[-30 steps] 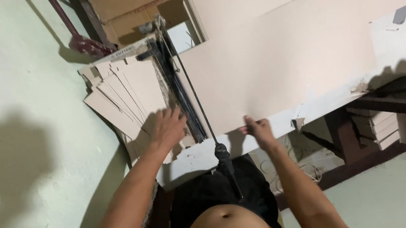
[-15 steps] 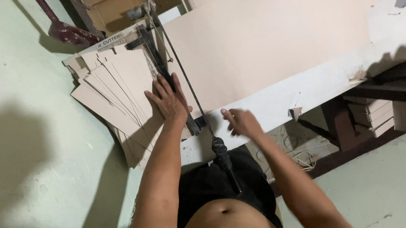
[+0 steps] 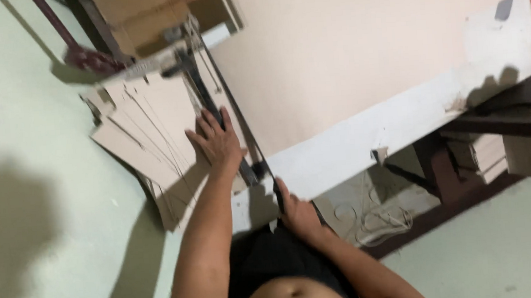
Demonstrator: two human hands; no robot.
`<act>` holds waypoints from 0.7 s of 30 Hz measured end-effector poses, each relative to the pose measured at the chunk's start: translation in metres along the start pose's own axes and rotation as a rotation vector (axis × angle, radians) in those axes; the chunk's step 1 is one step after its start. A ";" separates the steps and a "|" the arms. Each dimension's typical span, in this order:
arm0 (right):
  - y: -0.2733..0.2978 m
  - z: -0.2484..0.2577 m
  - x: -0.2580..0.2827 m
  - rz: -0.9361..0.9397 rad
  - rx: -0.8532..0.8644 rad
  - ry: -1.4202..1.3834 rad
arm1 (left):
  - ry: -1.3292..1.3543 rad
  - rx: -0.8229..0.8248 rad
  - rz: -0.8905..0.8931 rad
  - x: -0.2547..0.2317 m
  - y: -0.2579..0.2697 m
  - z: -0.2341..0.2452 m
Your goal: The person uses a manual paper cutter to trim a large sheet of light-colored paper. They align the paper against the guide, pull down the cutting arm to slice the sheet, and then remove the cut piece.
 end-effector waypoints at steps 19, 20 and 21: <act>-0.018 0.092 -0.041 -0.338 0.135 -1.152 | -0.434 -0.016 -0.581 -0.013 0.067 -0.029; -0.043 0.066 -0.078 -0.563 -0.035 -1.228 | -0.487 -0.012 -0.679 -0.014 0.071 -0.039; -0.052 0.092 -0.069 -0.550 -0.035 -1.229 | -0.489 -0.021 -0.671 -0.007 0.074 -0.047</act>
Point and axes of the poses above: each hand's wrist, its own y-axis away from the middle knuckle, its own z-axis out of the back of the hand, x = y × z, the point moved 5 cm from there along -y, towards the middle knuckle, and after that the axes turned 6 degrees about y, right-handed, at the moved point
